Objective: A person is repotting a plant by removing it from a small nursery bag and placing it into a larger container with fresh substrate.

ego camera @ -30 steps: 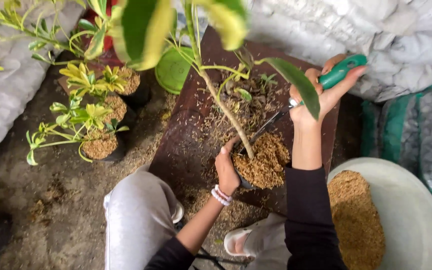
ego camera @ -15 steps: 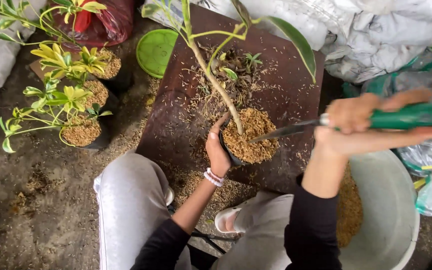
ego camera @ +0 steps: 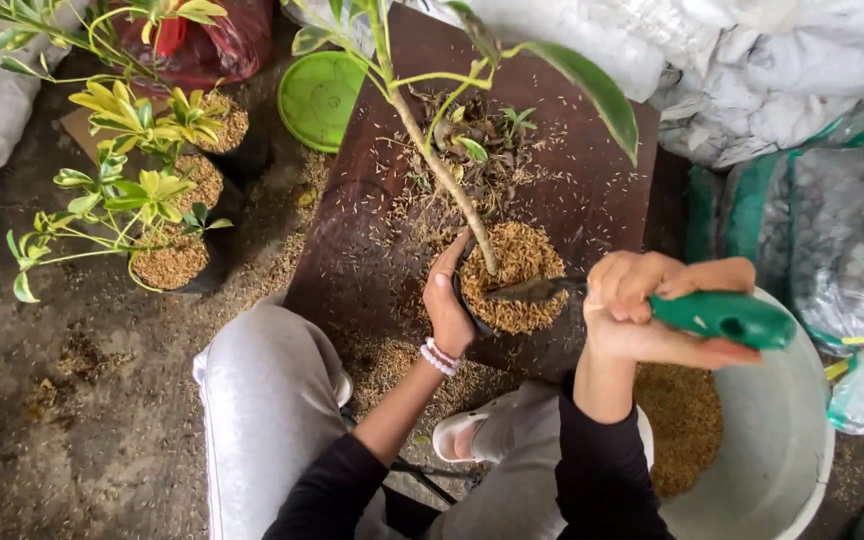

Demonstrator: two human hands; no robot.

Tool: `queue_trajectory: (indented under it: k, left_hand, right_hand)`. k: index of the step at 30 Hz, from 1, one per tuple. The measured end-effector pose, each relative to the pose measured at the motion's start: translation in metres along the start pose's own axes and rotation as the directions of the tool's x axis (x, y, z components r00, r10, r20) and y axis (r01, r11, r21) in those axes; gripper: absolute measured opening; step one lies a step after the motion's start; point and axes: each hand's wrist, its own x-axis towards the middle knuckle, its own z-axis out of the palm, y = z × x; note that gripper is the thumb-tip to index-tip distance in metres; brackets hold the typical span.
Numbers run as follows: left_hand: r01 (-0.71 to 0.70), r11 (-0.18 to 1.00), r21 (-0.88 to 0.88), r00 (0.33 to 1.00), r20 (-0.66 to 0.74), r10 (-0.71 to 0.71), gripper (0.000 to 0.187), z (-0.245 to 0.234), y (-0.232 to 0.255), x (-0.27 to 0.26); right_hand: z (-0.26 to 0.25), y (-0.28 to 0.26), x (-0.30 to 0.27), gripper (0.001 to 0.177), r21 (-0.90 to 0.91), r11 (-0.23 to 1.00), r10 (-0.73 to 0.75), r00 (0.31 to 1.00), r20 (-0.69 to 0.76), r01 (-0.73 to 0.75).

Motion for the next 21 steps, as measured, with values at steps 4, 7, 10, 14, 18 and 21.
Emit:
queue_trajectory:
  k: [4, 7, 10, 14, 18, 21]
  left_hand:
    - [-0.021, 0.998, -0.061, 1.0, -0.001, 0.021, 0.074, 0.0, -0.007, 0.005]
    - [-0.045, 0.999, -0.017, 0.999, -0.01, 0.045, 0.071, 0.004, -0.011, -0.001]
    - [-0.07, 0.997, 0.02, 0.997, -0.02, 0.07, 0.07, 0.005, -0.007, -0.003]
    - [-0.013, 1.0, -0.01, 0.999, -0.033, 0.013, 0.072, 0.004, 0.003, -0.003]
    - [0.013, 0.999, -0.049, 0.999, -0.051, -0.015, 0.073, 0.004, -0.004, -0.002]
    - [-0.002, 1.0, -0.03, 0.999, -0.037, 0.001, 0.076, 0.004, -0.007, 0.003]
  right_hand:
    - [-0.01, -0.017, 0.011, 0.061, -0.039, 0.988, -0.149, 0.987, 0.065, 0.152]
    - [0.011, -0.047, 0.014, 0.064, -0.237, 0.948, -0.23, 0.972, -0.048, 0.212]
    - [0.006, -0.025, -0.016, 0.068, -0.368, 0.918, -0.269, 0.916, -0.296, 0.151]
    - [0.05, 0.003, -0.015, 0.061, -0.376, 0.919, -0.23, 0.937, -0.263, 0.121]
    - [0.034, 0.032, -0.044, 0.056, -0.267, 0.948, -0.251, 0.922, -0.296, 0.172]
    - [0.029, 0.045, -0.056, 0.053, -0.154, 0.96, -0.264, 0.94, -0.217, 0.234]
